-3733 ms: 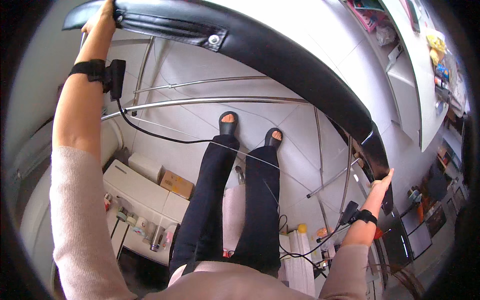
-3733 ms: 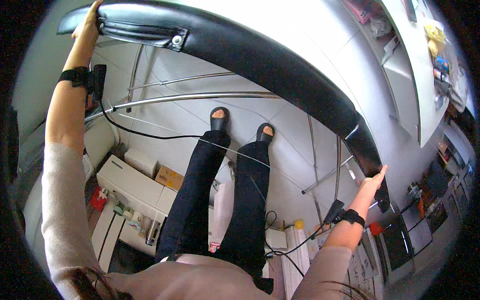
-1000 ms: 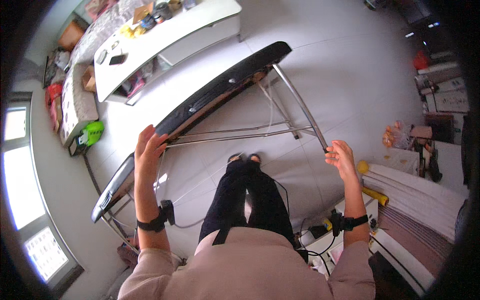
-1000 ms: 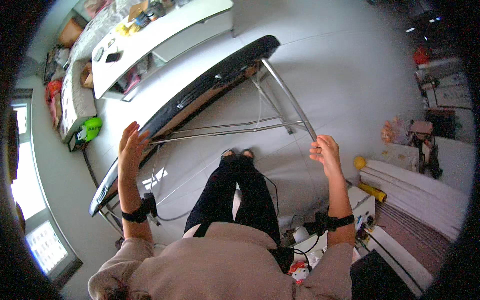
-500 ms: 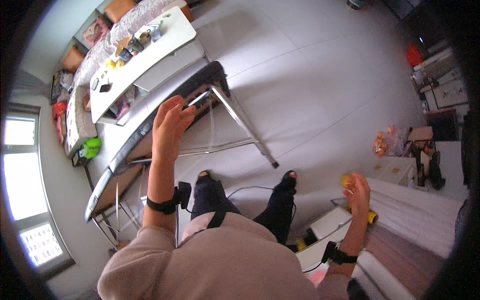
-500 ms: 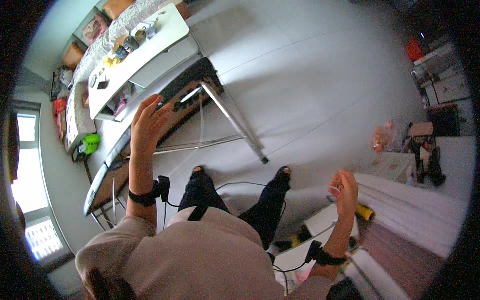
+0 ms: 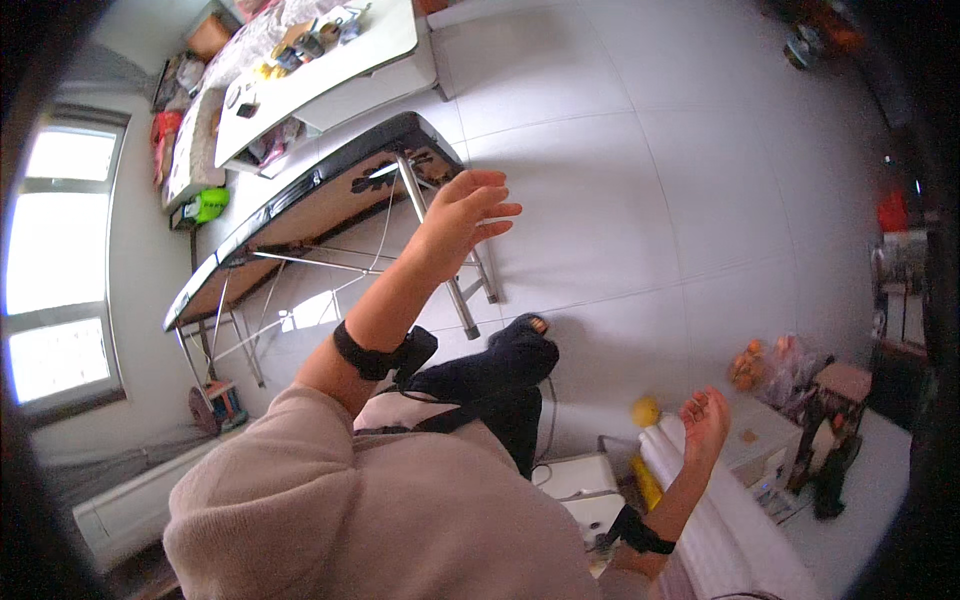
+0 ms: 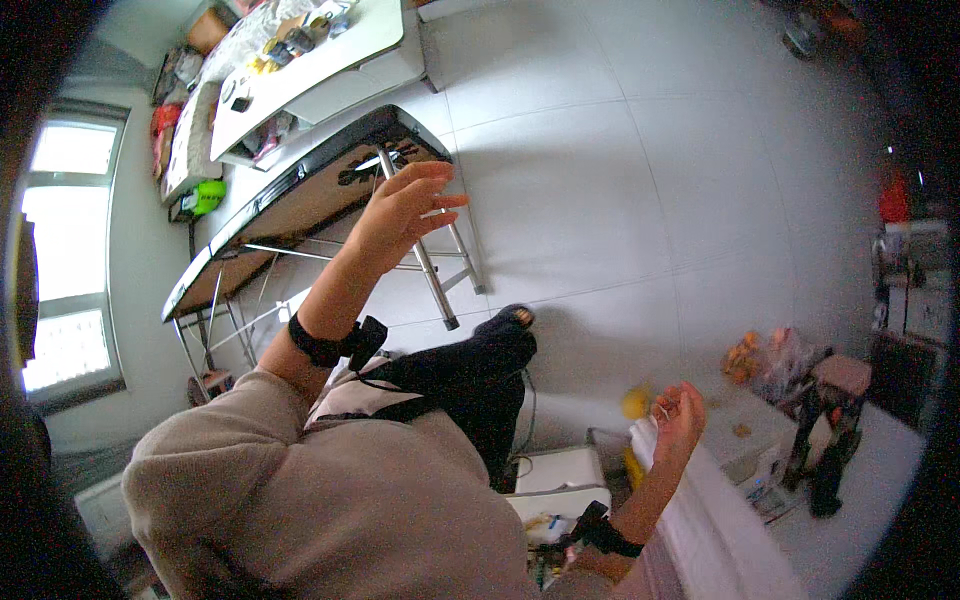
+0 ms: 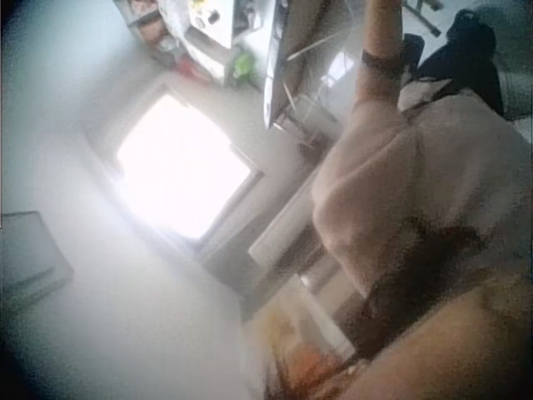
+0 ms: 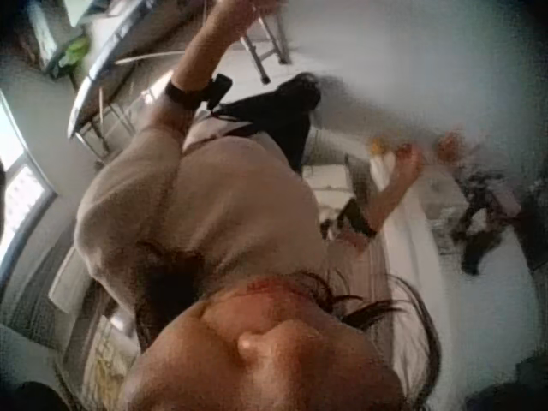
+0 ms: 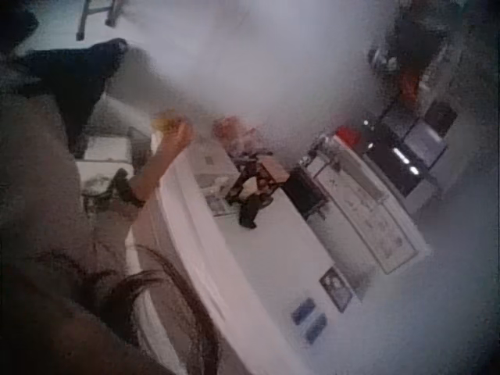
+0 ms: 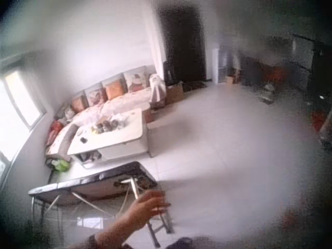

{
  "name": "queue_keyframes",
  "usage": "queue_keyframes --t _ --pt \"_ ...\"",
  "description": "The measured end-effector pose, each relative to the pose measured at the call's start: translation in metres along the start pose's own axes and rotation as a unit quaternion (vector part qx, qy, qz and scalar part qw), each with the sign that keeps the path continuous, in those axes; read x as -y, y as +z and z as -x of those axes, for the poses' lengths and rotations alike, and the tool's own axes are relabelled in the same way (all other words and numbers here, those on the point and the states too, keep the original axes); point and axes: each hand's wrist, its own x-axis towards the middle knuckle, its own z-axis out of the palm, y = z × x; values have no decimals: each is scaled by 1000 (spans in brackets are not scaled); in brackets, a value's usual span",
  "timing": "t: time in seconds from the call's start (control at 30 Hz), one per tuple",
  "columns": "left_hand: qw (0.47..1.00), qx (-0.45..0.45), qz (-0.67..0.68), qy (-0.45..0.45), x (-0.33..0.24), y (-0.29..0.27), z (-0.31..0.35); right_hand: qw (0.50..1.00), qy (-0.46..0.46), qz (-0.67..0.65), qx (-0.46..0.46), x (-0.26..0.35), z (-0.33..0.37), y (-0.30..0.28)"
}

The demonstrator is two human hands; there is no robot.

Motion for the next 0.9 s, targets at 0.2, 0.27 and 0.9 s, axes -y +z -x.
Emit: queue_keyframes --t 0.2,0.27,0.9 --pt "997 -65 24 -24 -15 25 -93 999 -5 36 24 113 -78 38" --pt "995 -70 68 -28 -25 29 -134 998 -28 35 46 155 -111 54" --pt "787 -502 354 63 -69 -136 -229 824 -8 292 485 368 -365 636"
